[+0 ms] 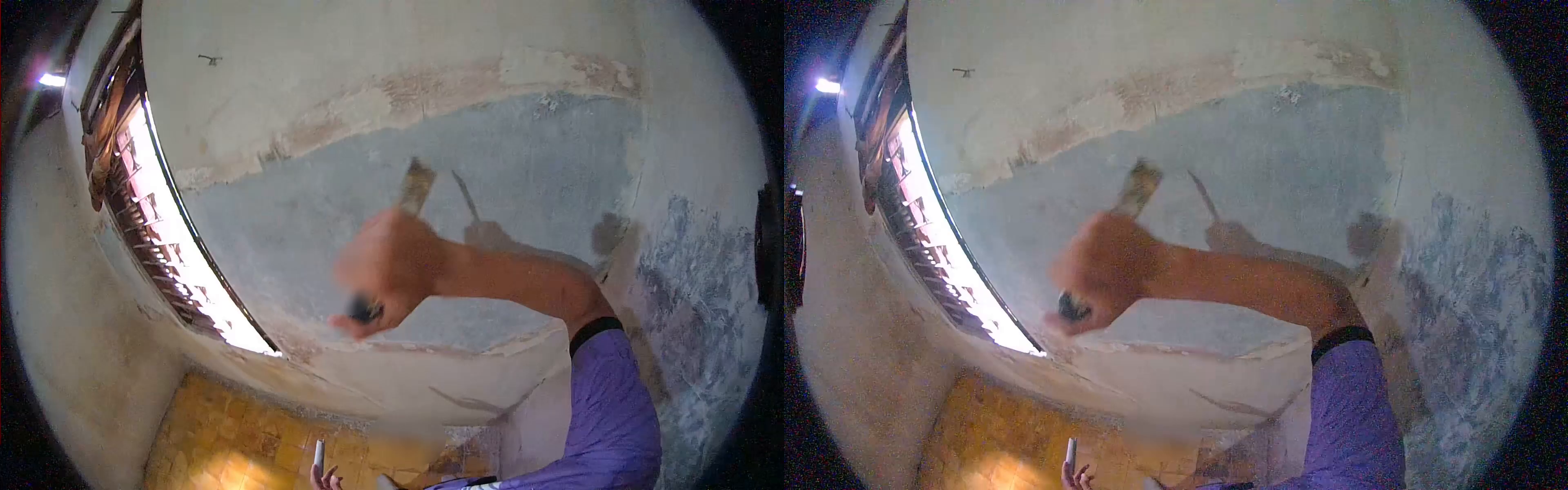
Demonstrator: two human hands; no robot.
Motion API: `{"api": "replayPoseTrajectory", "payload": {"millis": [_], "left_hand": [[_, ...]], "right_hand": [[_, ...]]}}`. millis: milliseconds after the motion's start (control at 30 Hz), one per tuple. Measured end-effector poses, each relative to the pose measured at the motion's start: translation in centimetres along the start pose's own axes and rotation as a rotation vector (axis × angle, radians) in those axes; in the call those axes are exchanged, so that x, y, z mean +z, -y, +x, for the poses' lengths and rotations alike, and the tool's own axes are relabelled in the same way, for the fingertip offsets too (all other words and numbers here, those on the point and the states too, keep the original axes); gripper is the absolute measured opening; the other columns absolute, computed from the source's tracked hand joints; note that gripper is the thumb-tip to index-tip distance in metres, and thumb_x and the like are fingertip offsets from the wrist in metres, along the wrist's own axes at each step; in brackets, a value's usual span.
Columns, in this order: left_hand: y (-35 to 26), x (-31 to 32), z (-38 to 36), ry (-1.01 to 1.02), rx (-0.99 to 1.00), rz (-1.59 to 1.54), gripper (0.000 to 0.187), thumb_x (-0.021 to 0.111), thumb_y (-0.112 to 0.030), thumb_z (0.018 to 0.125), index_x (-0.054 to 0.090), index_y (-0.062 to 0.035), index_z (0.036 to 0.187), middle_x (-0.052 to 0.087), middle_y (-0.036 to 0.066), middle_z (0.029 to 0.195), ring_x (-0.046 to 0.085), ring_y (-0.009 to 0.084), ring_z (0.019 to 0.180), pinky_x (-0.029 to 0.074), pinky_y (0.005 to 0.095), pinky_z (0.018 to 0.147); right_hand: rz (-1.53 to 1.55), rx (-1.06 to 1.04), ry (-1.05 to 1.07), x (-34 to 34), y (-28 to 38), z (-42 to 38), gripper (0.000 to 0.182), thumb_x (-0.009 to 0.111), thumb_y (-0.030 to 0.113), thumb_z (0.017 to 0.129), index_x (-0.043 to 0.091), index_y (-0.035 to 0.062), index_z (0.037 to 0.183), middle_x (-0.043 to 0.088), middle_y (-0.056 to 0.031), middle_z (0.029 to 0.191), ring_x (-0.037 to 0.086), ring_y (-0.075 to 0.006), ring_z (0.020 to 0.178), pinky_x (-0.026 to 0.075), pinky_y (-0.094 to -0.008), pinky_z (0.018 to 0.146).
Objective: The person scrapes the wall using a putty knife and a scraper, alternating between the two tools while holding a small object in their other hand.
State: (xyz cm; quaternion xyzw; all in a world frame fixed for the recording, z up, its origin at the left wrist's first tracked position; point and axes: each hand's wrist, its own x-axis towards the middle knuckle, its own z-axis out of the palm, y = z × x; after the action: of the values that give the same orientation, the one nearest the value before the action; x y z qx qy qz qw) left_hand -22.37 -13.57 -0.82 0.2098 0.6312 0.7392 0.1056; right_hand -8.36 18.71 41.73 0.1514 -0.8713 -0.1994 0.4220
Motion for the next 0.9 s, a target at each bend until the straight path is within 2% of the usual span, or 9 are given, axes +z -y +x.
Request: {"api": "replayPoseTrajectory", "payload": {"millis": [67,167,200,300,400,467,567,700,900], "left_hand": [[-0.4,0.7,0.2,0.014,-0.015,0.008,0.050,0.059,-0.008,0.089,0.045,-0.0030,0.136,0.051,0.014,0.132,0.061,0.0258,0.103,0.048,0.0321,0.080],[-1.9,1.8,0.1,0.051,0.049,-0.017,0.050,0.060,-0.007,0.088,0.045,-0.0028,0.135,0.051,0.013,0.131,0.061,0.0255,0.102,0.048,0.0315,0.079],[-2.3,2.1,0.1,0.059,0.038,-0.028,0.050,0.060,-0.007,0.088,0.045,-0.0028,0.135,0.051,0.012,0.131,0.061,0.0250,0.102,0.048,0.0312,0.079],[-2.5,2.3,0.0,0.040,0.005,-0.026,0.050,0.060,-0.007,0.088,0.045,-0.0024,0.135,0.051,0.013,0.131,0.061,0.0250,0.102,0.049,0.0313,0.080],[-1.9,1.8,0.2,0.055,0.047,0.000,0.050,0.060,-0.007,0.088,0.045,-0.0016,0.135,0.051,0.014,0.131,0.061,0.0247,0.102,0.049,0.0311,0.081],[-2.6,1.6,-0.1,0.038,0.014,0.001,0.051,0.060,-0.006,0.088,0.044,-0.0010,0.136,0.051,0.014,0.131,0.061,0.0246,0.102,0.049,0.0311,0.082],[-3.9,1.1,-0.4,0.022,-0.028,0.043,0.051,0.059,-0.006,0.088,0.043,-0.0005,0.136,0.050,0.015,0.131,0.061,0.0245,0.103,0.049,0.0308,0.082],[-4.5,0.8,-0.8,0.002,-0.073,0.059,0.049,0.056,-0.006,0.089,0.043,-0.0007,0.136,0.050,0.016,0.131,0.060,0.0251,0.104,0.049,0.0308,0.082],[-0.1,-1.7,-0.1,0.016,0.033,0.075,0.047,0.055,-0.006,0.090,0.044,-0.0012,0.136,0.049,0.015,0.132,0.060,0.0262,0.105,0.049,0.0316,0.081]], "right_hand": [[0.031,-0.121,0.063,0.6,1.2,1.1,0.050,0.065,0.049,0.076,0.043,0.0128,0.051,0.042,-0.0056,0.047,0.048,-0.0248,0.039,0.038,-0.0382,0.039],[-0.030,-0.045,0.258,0.3,-2.6,1.1,0.048,0.064,0.050,0.075,0.045,0.0133,0.050,0.045,-0.0062,0.046,0.050,-0.0270,0.039,0.039,-0.0388,0.038],[0.069,0.095,0.276,0.6,-7.3,0.7,0.049,0.064,0.049,0.075,0.046,0.0130,0.047,0.047,-0.0074,0.044,0.050,-0.0298,0.039,0.039,-0.0399,0.037],[-0.048,-0.002,0.179,1.3,-6.1,1.6,0.050,0.064,0.049,0.075,0.046,0.0125,0.046,0.047,-0.0089,0.043,0.050,-0.0305,0.039,0.041,-0.0398,0.037],[0.013,-0.085,0.283,1.9,-1.5,1.6,0.051,0.064,0.049,0.074,0.047,0.0102,0.047,0.048,-0.0103,0.044,0.053,-0.0311,0.041,0.043,-0.0403,0.039],[-0.019,-0.140,0.305,2.3,-1.9,1.4,0.052,0.063,0.051,0.075,0.047,0.0093,0.048,0.048,-0.0102,0.043,0.054,-0.0308,0.041,0.043,-0.0397,0.039],[-0.119,-0.003,0.274,0.8,-7.0,1.2,0.054,0.060,0.053,0.077,0.047,0.0097,0.048,0.047,-0.0099,0.043,0.054,-0.0297,0.040,0.043,-0.0393,0.039],[-0.153,-0.017,0.342,1.9,-4.9,0.9,0.054,0.060,0.053,0.077,0.047,0.0092,0.048,0.046,-0.0095,0.042,0.052,-0.0297,0.038,0.041,-0.0385,0.037],[-0.084,-0.020,0.316,3.5,-3.5,-0.5,0.054,0.060,0.053,0.077,0.046,0.0084,0.049,0.045,-0.0087,0.041,0.049,-0.0293,0.036,0.041,-0.0378,0.036]]}}
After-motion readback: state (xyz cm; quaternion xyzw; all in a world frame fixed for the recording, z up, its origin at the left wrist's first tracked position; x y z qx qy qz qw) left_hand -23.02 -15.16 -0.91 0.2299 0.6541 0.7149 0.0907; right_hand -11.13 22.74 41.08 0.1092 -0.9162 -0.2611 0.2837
